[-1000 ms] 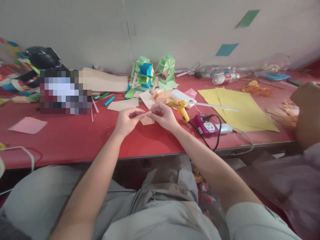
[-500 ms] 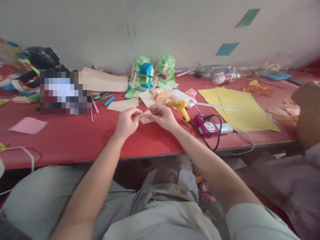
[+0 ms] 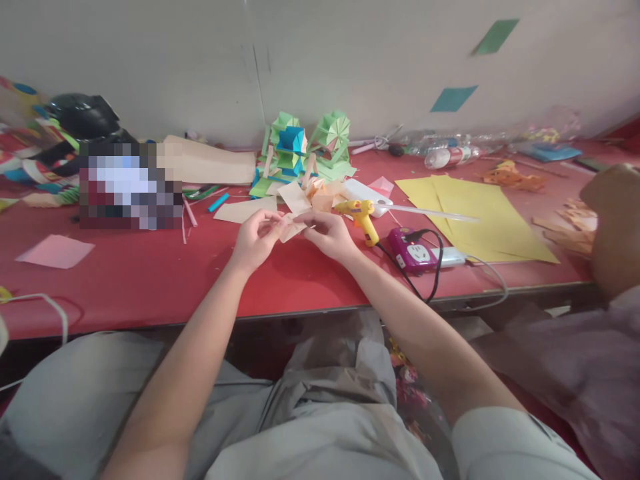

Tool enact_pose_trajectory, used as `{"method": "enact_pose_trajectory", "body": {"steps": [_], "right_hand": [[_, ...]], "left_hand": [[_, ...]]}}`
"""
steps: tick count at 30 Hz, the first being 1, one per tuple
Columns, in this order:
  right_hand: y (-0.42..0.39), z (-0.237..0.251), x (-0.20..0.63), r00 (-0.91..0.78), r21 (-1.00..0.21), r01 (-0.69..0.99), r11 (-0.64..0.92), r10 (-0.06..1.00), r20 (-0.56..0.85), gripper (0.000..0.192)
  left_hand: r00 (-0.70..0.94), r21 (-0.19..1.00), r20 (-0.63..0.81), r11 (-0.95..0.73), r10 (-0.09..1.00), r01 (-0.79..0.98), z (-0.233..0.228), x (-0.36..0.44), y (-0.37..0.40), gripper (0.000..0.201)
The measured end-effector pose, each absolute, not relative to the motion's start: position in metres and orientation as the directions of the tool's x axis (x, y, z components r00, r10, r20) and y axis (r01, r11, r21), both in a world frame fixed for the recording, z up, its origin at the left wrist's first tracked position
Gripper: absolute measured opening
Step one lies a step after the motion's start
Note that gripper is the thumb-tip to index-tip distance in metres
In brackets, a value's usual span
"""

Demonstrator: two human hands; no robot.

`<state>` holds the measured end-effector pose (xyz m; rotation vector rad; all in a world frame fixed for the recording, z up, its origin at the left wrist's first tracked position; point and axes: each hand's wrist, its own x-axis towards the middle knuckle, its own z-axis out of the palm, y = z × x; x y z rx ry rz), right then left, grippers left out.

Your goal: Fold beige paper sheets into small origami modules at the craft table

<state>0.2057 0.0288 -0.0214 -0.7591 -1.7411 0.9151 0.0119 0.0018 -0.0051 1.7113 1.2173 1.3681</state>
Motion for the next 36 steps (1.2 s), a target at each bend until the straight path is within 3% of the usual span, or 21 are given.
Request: {"method": "enact_pose_trajectory", "body": {"steps": [6, 14, 24, 36], "right_hand": [[0.029, -0.02, 0.207, -0.385, -0.877, 0.002, 0.48, 0.81, 0.442, 0.028], [0.031, -0.027, 0.2, -0.321, -0.913, -0.058, 0.403, 0.859, 0.399, 0.037], [0.035, -0.03, 0.2, -0.296, -0.897, -0.065, 0.437, 0.85, 0.436, 0.034], [0.034, -0.028, 0.202, -0.304, -0.905, -0.028, 0.425, 0.858, 0.413, 0.034]], "left_hand": [[-0.016, 0.93, 0.323, -0.315, 0.946, 0.189, -0.01, 0.009, 0.009, 0.043], [0.025, 0.903, 0.389, -0.387, 0.921, 0.189, -0.01, 0.01, 0.008, 0.037], [0.058, 0.816, 0.471, -0.46, 0.88, 0.349, -0.015, 0.009, 0.006, 0.029], [0.084, 0.76, 0.514, -0.498, 0.854, 0.417, -0.015, 0.008, 0.005, 0.027]]}}
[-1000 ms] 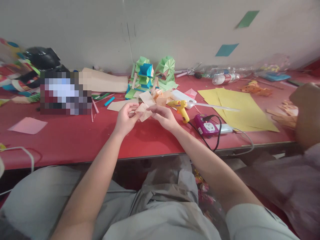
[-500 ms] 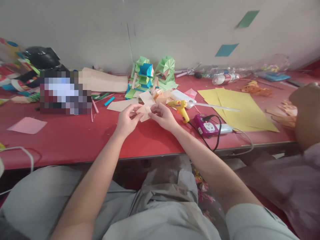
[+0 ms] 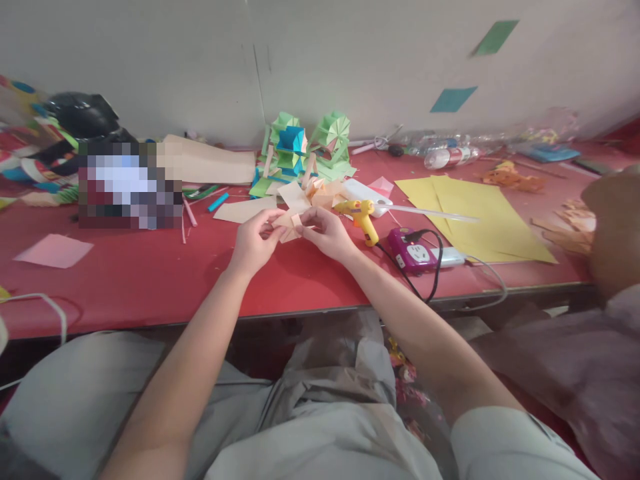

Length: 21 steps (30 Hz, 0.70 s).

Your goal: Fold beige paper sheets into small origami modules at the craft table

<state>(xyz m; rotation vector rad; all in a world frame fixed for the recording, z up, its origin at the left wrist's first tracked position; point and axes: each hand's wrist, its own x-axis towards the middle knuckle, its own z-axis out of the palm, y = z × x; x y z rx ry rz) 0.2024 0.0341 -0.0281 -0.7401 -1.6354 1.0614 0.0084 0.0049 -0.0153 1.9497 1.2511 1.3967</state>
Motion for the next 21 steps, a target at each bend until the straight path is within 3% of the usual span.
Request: {"method": "enact_pose_trajectory", "body": {"steps": [7, 14, 21], "right_hand": [[0.0317, -0.0237, 0.2029, -0.356, -0.915, 0.008, 0.402, 0.856, 0.373, 0.035], [0.0313, -0.0251, 0.2045, -0.286, -0.831, 0.074, 0.551, 0.81, 0.511, 0.033], [0.0281, -0.0221, 0.205, -0.24, -0.796, 0.151, 0.586, 0.803, 0.546, 0.03]], "left_hand": [[0.147, 0.752, 0.5, -0.512, 0.853, 0.415, -0.0143, 0.0096, 0.0032, 0.027], [0.169, 0.699, 0.534, -0.545, 0.829, 0.464, -0.0129, 0.0103, 0.0018, 0.023], [0.171, 0.648, 0.606, -0.606, 0.777, 0.461, -0.0106, 0.0122, 0.0009, 0.021]]}}
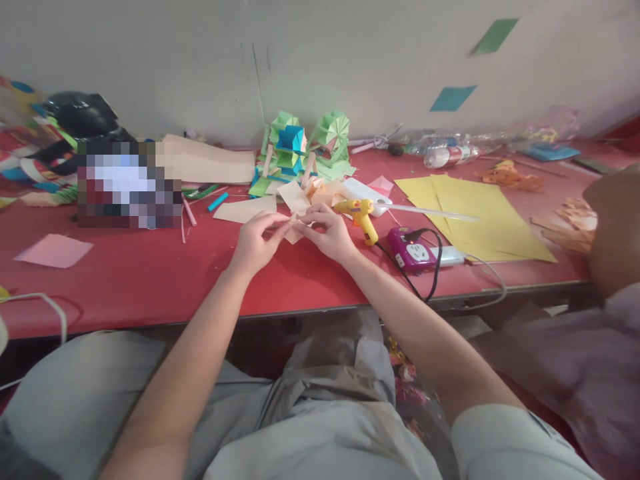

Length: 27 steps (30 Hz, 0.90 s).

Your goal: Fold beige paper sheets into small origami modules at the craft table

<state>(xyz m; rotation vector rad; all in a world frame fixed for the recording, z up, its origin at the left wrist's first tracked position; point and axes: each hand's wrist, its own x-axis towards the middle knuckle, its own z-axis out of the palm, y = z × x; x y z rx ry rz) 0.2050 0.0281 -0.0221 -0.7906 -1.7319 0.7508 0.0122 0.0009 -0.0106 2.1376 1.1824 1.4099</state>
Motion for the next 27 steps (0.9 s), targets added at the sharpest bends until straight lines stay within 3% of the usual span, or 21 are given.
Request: {"method": "enact_pose_trajectory", "body": {"steps": [7, 16, 27], "right_hand": [[0.0236, -0.0191, 0.2006, -0.281, -0.845, 0.085, 0.527, 0.827, 0.487, 0.035], [0.0226, -0.0212, 0.2008, -0.279, -0.816, 0.117, 0.566, 0.807, 0.52, 0.033], [0.0213, -0.0211, 0.2, -0.294, -0.812, 0.096, 0.575, 0.796, 0.529, 0.031]], "left_hand": [[0.192, 0.536, 0.669, -0.645, 0.718, 0.545, -0.0095, 0.0103, 0.0033, 0.021], [0.271, 0.453, 0.668, -0.667, 0.693, 0.591, -0.0088, 0.0086, 0.0031, 0.021], [0.304, 0.424, 0.651, -0.665, 0.696, 0.615, -0.0075, 0.009, 0.0029, 0.021]]}}
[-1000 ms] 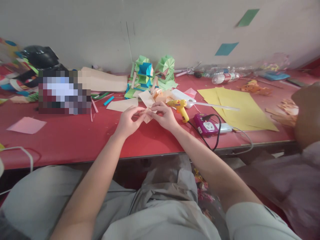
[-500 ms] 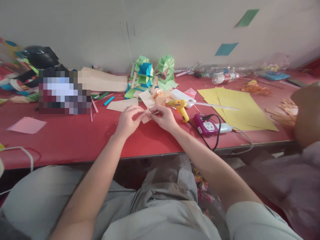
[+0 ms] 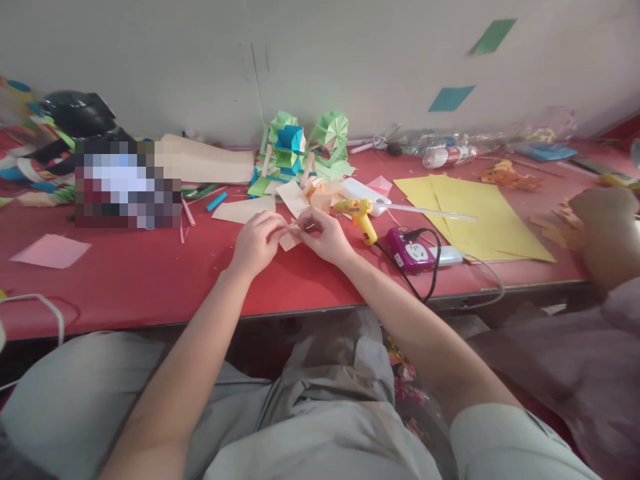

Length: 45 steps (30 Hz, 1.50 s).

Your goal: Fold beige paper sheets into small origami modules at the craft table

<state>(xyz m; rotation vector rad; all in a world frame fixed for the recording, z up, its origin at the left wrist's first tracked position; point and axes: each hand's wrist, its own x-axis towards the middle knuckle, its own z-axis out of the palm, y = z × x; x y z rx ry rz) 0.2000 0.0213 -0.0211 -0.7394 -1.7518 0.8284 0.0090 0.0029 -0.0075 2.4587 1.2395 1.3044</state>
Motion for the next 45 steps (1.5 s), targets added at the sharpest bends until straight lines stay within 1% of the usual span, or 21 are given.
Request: {"method": "enact_pose_trajectory", "body": {"steps": [4, 6, 10, 14, 19, 25, 33, 35, 38, 40, 43, 45], "right_hand": [[0.0224, -0.0189, 0.2014, -0.326, -0.768, 0.135, 0.626, 0.76, 0.562, 0.028], [0.0233, -0.0184, 0.202, -0.315, -0.756, 0.121, 0.643, 0.747, 0.585, 0.027], [0.0237, -0.0184, 0.2022, -0.287, -0.771, 0.067, 0.634, 0.752, 0.593, 0.028], [0.0222, -0.0177, 0.2018, -0.31, -0.774, 0.109, 0.624, 0.761, 0.57, 0.029], [0.0213, -0.0165, 0.2023, -0.325, -0.761, 0.126, 0.636, 0.751, 0.574, 0.024], [0.0229, -0.0154, 0.2036, -0.273, -0.798, 0.062, 0.6, 0.779, 0.565, 0.024], [0.0239, -0.0177, 0.203, -0.254, -0.786, 0.033, 0.617, 0.766, 0.591, 0.014], [0.0242, -0.0182, 0.2031, -0.244, -0.788, 0.027, 0.615, 0.769, 0.591, 0.013], [0.0249, -0.0189, 0.2034, -0.232, -0.791, 0.033, 0.61, 0.775, 0.588, 0.014], [0.0258, -0.0198, 0.2034, -0.232, -0.789, 0.04, 0.613, 0.774, 0.589, 0.016], [0.0275, -0.0216, 0.2031, -0.233, -0.785, 0.043, 0.618, 0.77, 0.594, 0.018], [0.0283, -0.0224, 0.2029, -0.224, -0.782, 0.035, 0.622, 0.767, 0.601, 0.016]], "left_hand": [[0.287, 0.439, 0.664, -0.67, 0.691, 0.598, -0.0073, 0.01, 0.0025, 0.018], [0.278, 0.456, 0.679, -0.687, 0.68, 0.566, -0.0069, 0.0104, 0.0024, 0.015], [0.243, 0.495, 0.691, -0.692, 0.68, 0.526, -0.0054, 0.0106, 0.0018, 0.009], [0.221, 0.526, 0.667, -0.659, 0.712, 0.538, -0.0042, 0.0108, -0.0002, 0.011], [0.24, 0.521, 0.662, -0.666, 0.71, 0.533, -0.0055, 0.011, -0.0007, 0.01], [0.192, 0.532, 0.698, -0.679, 0.69, 0.506, -0.0046, 0.0091, 0.0021, 0.006], [0.172, 0.521, 0.718, -0.684, 0.675, 0.511, -0.0011, 0.0093, -0.0007, 0.012], [0.169, 0.555, 0.696, -0.672, 0.698, 0.491, -0.0024, 0.008, 0.0008, 0.01], [0.154, 0.631, 0.642, -0.631, 0.751, 0.452, -0.0055, 0.0052, 0.0039, 0.021], [0.131, 0.67, 0.614, -0.602, 0.778, 0.434, -0.0076, 0.0038, 0.0053, 0.023], [0.106, 0.701, 0.591, -0.575, 0.799, 0.422, -0.0096, 0.003, 0.0055, 0.024], [0.092, 0.711, 0.588, -0.567, 0.804, 0.417, -0.0102, 0.003, 0.0049, 0.024]]}}
